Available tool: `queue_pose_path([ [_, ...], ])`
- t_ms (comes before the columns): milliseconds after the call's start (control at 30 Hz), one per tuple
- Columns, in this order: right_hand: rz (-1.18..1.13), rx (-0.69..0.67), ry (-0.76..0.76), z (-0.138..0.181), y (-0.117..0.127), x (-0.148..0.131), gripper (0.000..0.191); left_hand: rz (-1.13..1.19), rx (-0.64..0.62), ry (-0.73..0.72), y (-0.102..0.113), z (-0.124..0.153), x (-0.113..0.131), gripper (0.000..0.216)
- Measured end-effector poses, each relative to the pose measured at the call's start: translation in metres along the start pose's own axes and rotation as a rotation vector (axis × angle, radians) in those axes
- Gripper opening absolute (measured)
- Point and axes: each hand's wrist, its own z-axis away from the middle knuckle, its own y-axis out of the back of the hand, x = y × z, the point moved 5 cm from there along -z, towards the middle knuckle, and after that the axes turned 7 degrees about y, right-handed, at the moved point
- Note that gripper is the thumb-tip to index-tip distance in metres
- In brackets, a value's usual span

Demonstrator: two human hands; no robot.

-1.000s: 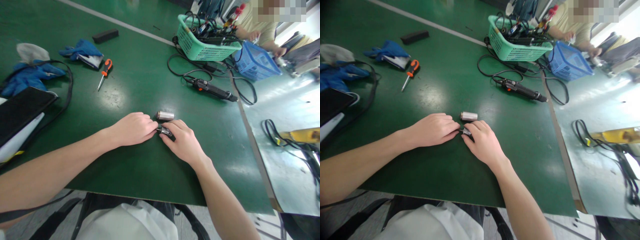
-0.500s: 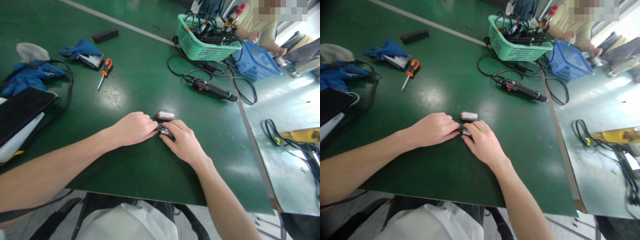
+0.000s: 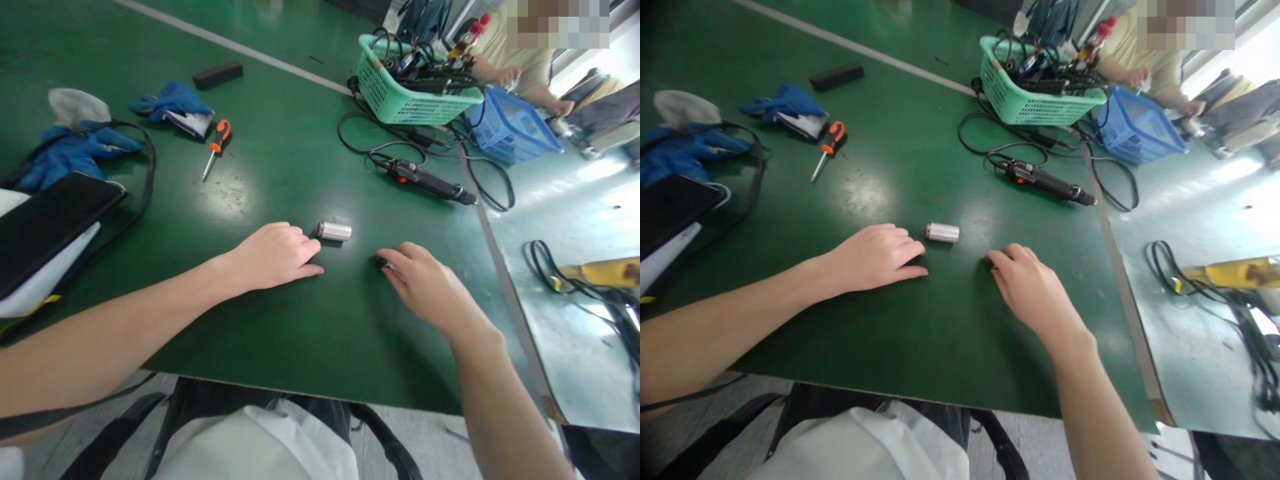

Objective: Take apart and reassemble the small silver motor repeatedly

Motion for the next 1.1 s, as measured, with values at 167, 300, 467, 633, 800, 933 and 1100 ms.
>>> queue_pose_path([
  [167,0.123,0.053,-0.209,0.063,-0.027,0.116,0.037,0.009,0.022,-0.016,0.000,0.001,0.002,0.034],
  [300,0.123,0.133,-0.245,0.111,-0.041,0.161,0.041,0.011,0.024,-0.003,-0.001,0.001,0.002,0.033],
  [467,0.117,0.246,-0.313,0.134,-0.045,0.165,0.039,0.008,0.005,0.017,-0.002,0.001,0.001,0.034],
  [633,0.050,0.295,-0.366,0.131,-0.044,0.161,0.033,0.029,0.009,0.024,-0.001,0.001,0.001,0.033],
  [800,0.002,0.307,-0.403,0.129,-0.042,0.158,0.028,0.036,-0.001,0.021,-0.002,0.001,0.000,0.032],
  [933,-0.024,0.279,-0.463,0.128,-0.039,0.158,0.040,0.042,0.001,0.006,-0.001,0.001,0.001,0.029],
  [1100,-0.012,0.259,-0.502,0.123,-0.034,0.158,0.041,0.051,0.005,0.000,-0.001,0.001,0.001,0.028],
])
